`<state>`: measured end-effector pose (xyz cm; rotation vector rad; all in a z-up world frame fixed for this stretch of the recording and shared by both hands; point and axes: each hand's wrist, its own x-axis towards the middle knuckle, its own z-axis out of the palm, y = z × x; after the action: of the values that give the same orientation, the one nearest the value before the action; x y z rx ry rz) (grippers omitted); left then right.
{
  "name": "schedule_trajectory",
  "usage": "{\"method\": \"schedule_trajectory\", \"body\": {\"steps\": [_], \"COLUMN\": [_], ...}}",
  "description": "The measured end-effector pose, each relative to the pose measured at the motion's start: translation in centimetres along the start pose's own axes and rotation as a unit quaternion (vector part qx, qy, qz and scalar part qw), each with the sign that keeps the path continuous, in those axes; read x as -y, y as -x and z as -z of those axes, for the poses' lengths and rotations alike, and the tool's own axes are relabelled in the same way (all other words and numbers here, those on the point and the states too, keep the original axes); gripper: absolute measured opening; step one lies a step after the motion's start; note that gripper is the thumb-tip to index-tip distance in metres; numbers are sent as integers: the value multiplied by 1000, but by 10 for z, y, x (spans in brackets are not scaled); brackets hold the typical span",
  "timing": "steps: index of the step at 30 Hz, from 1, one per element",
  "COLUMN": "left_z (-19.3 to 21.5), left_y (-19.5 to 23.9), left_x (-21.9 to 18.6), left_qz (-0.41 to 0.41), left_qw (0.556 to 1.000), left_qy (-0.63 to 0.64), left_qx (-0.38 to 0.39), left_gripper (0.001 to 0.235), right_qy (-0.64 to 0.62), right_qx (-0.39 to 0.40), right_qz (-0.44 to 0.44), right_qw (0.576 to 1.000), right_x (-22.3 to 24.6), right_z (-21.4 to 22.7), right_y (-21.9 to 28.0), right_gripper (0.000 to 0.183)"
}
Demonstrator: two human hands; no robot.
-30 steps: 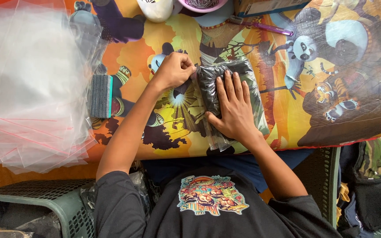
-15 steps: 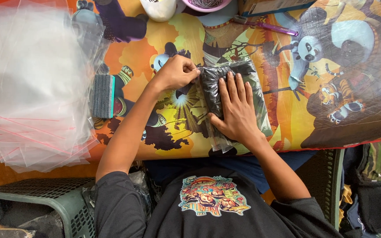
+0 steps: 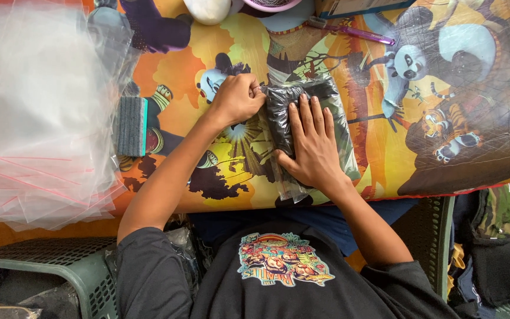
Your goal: The person places a camouflage-patterned bag into a clear plastic bag on their lap. They then seal the bag by pressing the zip-lock closure and smoothing out the plastic to remove air.
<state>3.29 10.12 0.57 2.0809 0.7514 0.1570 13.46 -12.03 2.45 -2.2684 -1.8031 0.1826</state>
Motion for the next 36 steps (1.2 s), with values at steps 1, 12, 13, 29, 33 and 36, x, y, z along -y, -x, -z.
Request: {"method": "schedule_trajectory", "body": {"steps": [1,12,13,29,33,36], "left_z": [5,30,27,-6,-13,-4], "left_y": [-2,7,6,7,25,41], "left_x": [-2,-17,-15,6,-13,-38], "left_qz": [1,62,53,15,-30,-36], "left_qw": [1000,972,970,993,999,997], "left_qy": [-3,185,192,77,-10,-63], "left_qx": [17,134,137,91,2,2], "left_gripper": [15,15,13,12,14,14], "right_qy": [0,-8,-8,-69,-22,20], "right_qx": [2,-6,-6,11,26,35], "right_qz": [0,7,8,-6,-22,-43], "right_qw": [1000,1000,1000,998,999,998], "right_x": [0,0,0,-6,0,9], "right_z": [0,-1,-1,27,51,58], "right_y": [-1,0,0,5,13,16], "right_gripper": [100,100,100,98,94,90]}}
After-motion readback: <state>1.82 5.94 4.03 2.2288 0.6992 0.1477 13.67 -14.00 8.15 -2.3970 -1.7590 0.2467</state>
